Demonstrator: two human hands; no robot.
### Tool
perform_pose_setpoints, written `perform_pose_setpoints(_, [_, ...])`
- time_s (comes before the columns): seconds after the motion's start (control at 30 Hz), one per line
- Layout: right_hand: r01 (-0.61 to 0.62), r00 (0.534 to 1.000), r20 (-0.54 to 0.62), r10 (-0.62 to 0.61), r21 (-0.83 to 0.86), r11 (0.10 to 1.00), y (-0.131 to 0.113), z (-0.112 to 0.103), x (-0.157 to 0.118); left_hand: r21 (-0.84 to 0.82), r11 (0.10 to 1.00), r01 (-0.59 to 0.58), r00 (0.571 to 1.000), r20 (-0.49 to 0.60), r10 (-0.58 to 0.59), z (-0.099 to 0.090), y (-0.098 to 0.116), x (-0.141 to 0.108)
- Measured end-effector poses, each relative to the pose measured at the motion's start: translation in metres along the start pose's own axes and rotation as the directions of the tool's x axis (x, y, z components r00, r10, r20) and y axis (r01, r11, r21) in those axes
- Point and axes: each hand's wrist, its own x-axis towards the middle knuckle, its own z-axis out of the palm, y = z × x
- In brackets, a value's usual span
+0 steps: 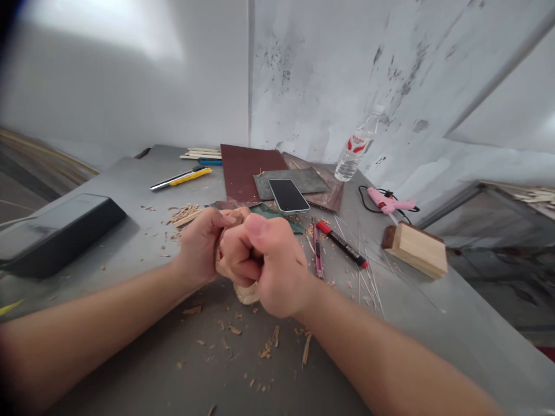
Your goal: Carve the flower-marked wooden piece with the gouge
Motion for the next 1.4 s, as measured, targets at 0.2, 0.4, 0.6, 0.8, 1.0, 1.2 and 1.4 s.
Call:
perform_pose_setpoints(0.2, [-0.054, 0.998, -0.018, 0.053, -0.051, 0.997, 0.012, -0.003, -0.006, 0.025, 1.0, -0.01, 0.999, -0.041, 0.011, 0.002, 0.0, 0.001])
perform_pose_setpoints(0.4, [-0.039, 0.999, 0.033, 0.036, 0.09, 0.995, -0.019, -0.005, 0.003, 0.01, 1.0, -0.008, 1.0, -0.013, 0.008, -0.003, 0.0, 0.002])
perform_pose_setpoints(0.6, [0.033, 0.999, 0.013, -0.033, 0.051, 0.998, -0.017, -0.002, 0.003, 0.012, 0.999, -0.033, 0.997, -0.072, 0.034, 0.0, -0.003, 0.004])
perform_pose_setpoints(0.8, [0.076, 0.996, -0.049, -0.077, -0.023, 0.997, -0.009, 0.005, 0.003, 0.004, 1.0, -0.008, 0.999, -0.05, 0.008, 0.001, -0.002, 0.002])
perform_pose_setpoints(1.0, [0.065, 0.998, 0.001, -0.065, -0.047, 0.997, -0.007, 0.004, 0.002, -0.016, 1.0, -0.013, 0.999, -0.041, 0.013, 0.002, 0.0, -0.001])
perform_pose_setpoints(1.2, [0.05, 0.999, 0.005, -0.05, 0.007, 0.999, 0.001, 0.002, 0.002, -0.066, 0.997, 0.05, 0.997, -0.062, -0.054, 0.004, 0.001, -0.001])
perform_pose_setpoints(1.4, [0.037, 0.999, 0.002, -0.037, 0.018, 0.999, 0.008, -0.003, 0.004, -0.025, 0.997, 0.076, 0.994, -0.075, -0.078, 0.003, 0.003, -0.002])
